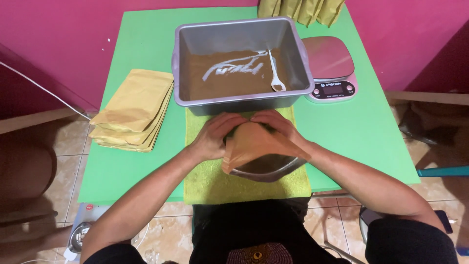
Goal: The person opens a paper bag and fills it with ground coffee from a tray using a spoon, occasionally placing the bag on a scale.
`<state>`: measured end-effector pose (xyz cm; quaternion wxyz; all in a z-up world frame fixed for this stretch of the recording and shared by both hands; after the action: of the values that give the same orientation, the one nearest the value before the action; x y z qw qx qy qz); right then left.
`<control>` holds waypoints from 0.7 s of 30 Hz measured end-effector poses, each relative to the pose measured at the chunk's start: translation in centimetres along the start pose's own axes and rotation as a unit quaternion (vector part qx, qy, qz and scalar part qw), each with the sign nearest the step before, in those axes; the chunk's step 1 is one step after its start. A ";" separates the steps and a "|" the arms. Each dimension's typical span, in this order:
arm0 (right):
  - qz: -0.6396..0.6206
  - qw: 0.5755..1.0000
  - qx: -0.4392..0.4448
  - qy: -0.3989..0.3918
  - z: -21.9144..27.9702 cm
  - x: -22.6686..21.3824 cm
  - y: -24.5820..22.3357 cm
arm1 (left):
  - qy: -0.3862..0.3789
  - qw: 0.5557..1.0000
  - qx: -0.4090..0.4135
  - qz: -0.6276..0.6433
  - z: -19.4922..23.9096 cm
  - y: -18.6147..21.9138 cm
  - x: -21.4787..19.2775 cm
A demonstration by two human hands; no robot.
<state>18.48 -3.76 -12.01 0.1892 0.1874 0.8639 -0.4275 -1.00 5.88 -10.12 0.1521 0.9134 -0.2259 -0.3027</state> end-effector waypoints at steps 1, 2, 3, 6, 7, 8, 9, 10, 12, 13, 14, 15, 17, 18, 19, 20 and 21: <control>-0.001 1.000 0.001 0.000 -0.2 -0.1 -0.6 | 0.000 1.000 -0.001 0.000 0.0 0.0 0.0; -0.008 1.000 0.005 0.003 -0.4 -0.2 -1.2 | 0.006 1.000 0.008 -0.008 0.0 0.0 0.0; -0.015 1.000 0.009 0.007 -0.6 -0.3 -1.7 | 0.012 1.000 0.016 -0.016 0.0 0.0 -0.1; -0.021 1.000 0.011 0.013 -0.4 -0.2 -2.0 | 0.014 1.000 0.017 -0.018 -0.2 0.2 -0.1; -0.021 1.000 0.011 0.013 -0.5 -0.2 -2.1 | 0.014 1.000 0.016 -0.018 0.0 0.0 -0.1; -0.018 1.000 0.010 0.016 -0.6 -0.2 -2.1 | 0.018 0.999 0.018 -0.023 0.1 -0.2 0.0; -0.014 1.000 0.009 0.019 -0.7 -0.3 -2.2 | 0.023 0.999 0.019 -0.029 0.2 -0.4 0.1; -0.014 1.000 0.010 0.019 -0.3 -0.1 -1.3 | 0.023 0.999 0.019 -0.029 0.1 -0.3 0.1; -0.008 1.000 0.008 0.028 0.3 0.3 0.6 | 0.030 0.998 0.025 -0.048 -0.2 -0.1 0.0; -0.008 1.000 0.007 0.028 0.2 0.3 0.4 | 0.030 0.998 0.026 -0.048 -0.2 0.1 -0.1; -0.010 1.000 0.005 0.029 0.1 0.3 0.2 | 0.031 0.998 0.028 -0.047 -0.3 0.3 -0.2; -0.013 0.999 0.003 0.030 0.0 0.2 0.0 | 0.033 0.998 0.030 -0.046 -0.4 0.4 -0.3; -0.012 0.999 0.005 0.030 0.0 0.1 -0.2 | 0.033 0.998 0.030 -0.047 -0.3 0.2 -0.2; -0.009 0.999 0.006 0.031 0.0 0.0 -0.3 | 0.034 0.998 0.033 -0.048 -0.3 0.1 -0.2; -0.009 0.999 0.006 0.032 0.0 0.0 -0.4 | 0.033 0.998 0.033 -0.047 -0.1 0.0 -0.1; -0.011 0.999 0.011 0.040 0.0 0.0 -0.5 | 0.036 0.998 0.031 -0.043 0.0 -0.2 -0.1; -0.012 0.999 0.015 0.047 0.0 -0.1 -0.6 | 0.040 0.998 0.029 -0.039 0.2 -0.3 0.0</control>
<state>18.29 -4.08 -11.57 0.1398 0.1996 0.8674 -0.4338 -1.03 6.15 -10.39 0.1227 0.9367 -0.1929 -0.2653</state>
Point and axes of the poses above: each hand's wrist, its own z-axis away from the middle knuckle, its own x-axis out of the palm, y = z × x, the point moved 4 cm from there along -z, towards the middle knuckle, and after that the axes turned 3 degrees about z, right-handed, at the moved point
